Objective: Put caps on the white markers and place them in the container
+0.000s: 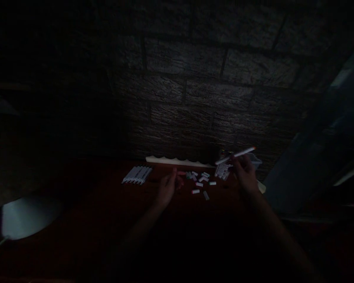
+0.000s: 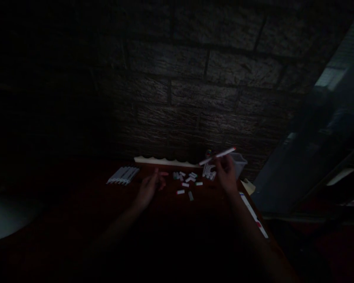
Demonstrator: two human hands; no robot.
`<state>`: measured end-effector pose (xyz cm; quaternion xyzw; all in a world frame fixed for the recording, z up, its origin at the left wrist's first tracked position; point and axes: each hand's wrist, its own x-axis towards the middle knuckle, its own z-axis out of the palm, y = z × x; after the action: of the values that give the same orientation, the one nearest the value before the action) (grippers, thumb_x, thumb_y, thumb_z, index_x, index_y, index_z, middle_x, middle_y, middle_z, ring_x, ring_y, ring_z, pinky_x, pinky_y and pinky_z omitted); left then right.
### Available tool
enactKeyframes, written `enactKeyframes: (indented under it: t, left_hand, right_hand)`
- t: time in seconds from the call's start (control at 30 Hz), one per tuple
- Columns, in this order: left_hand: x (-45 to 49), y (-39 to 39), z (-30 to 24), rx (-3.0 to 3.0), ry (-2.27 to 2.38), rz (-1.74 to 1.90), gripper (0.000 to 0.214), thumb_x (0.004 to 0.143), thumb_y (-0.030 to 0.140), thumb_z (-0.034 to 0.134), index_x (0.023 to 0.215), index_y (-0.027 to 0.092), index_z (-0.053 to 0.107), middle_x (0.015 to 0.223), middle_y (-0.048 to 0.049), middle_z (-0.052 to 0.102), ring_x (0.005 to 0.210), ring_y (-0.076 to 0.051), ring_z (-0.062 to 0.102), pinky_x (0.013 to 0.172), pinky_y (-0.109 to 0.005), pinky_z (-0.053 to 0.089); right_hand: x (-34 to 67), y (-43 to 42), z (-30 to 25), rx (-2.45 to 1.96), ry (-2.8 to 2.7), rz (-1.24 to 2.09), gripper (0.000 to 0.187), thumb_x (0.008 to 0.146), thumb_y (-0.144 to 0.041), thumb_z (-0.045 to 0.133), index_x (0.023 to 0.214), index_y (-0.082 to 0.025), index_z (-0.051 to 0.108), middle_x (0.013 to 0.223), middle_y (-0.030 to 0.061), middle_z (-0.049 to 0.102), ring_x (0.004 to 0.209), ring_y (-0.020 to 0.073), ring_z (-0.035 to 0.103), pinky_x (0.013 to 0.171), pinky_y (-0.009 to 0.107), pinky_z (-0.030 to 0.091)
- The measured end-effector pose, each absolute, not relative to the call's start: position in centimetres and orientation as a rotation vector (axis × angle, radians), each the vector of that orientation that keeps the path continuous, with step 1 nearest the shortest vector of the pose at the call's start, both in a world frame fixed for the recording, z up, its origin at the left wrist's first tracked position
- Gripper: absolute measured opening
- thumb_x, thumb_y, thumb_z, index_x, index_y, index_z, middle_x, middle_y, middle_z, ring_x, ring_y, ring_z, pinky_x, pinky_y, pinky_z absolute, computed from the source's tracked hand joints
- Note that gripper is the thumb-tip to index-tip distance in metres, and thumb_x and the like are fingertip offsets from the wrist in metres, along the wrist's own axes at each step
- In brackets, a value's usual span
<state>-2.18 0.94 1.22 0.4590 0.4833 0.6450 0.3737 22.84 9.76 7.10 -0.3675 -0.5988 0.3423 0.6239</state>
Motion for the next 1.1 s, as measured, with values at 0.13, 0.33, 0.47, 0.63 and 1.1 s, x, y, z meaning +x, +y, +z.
enactKeyframes:
  t: [0.13,0.33,0.47,0.63,1.1]
  left_hand:
    - [-1.9,0.9,1.3,1.181,1.252,1.650,0.064,0.083,0.069,0.041,0.086,0.012,0.069,0.057,-0.0002,0.056,0.050,-0.011,0.048,0.048,-0.023,0.036]
    - [-1.5,1.0,0.8,1.234,1.246,1.595,0.063,0.084,0.069,0.041,0.088,0.013,0.070,0.056,0.0008,0.056,0.050,-0.011,0.049,0.049,-0.022,0.037]
    - [-2.1,1.2,0.7,1.245,1.297,1.616,0.064,0.084,0.069,0.040,0.087,0.013,0.070,0.057,-0.0002,0.057,0.050,-0.012,0.050,0.049,-0.023,0.039]
    - [-2.3,1.5,0.6,1.254,1.317,1.644,0.066,0.083,0.071,0.039,0.088,0.013,0.071,0.056,-0.0009,0.058,0.050,-0.012,0.051,0.050,-0.023,0.040]
    - [-2.2,1.6,0.2,1.298,1.339,1.582,0.061,0.086,0.066,0.039,0.093,0.013,0.069,0.058,0.0000,0.057,0.051,-0.012,0.050,0.051,-0.023,0.039]
  right_hand:
    - [26.7,13.2,11.5,-0.935,-1.418,0.307,0.037,0.078,-0.052,0.062,0.092,-0.019,0.057,0.075,0.0029,0.065,0.062,0.0164,0.061,0.053,0.027,0.048]
    - [27.3,15.6,12.6,-1.551,-1.898,-0.002,0.027,0.085,-0.038,0.056,0.094,-0.017,0.070,0.087,0.0102,0.075,0.081,0.0230,0.071,0.067,0.028,0.048]
    - [26.1,15.8,11.6,-1.686,-1.940,-0.027,0.025,0.083,-0.036,0.060,0.091,-0.018,0.074,0.091,0.0131,0.075,0.086,0.0268,0.072,0.065,0.028,0.048]
    - [26.3,15.8,11.2,-1.694,-1.966,-0.066,0.026,0.086,-0.034,0.055,0.095,-0.019,0.074,0.098,0.0113,0.075,0.092,0.0242,0.071,0.070,0.025,0.048]
    - [27.0,15.6,11.6,-1.605,-2.225,-0.129,0.022,0.083,-0.030,0.056,0.091,-0.021,0.074,0.091,0.0085,0.076,0.082,0.0222,0.072,0.062,0.023,0.046]
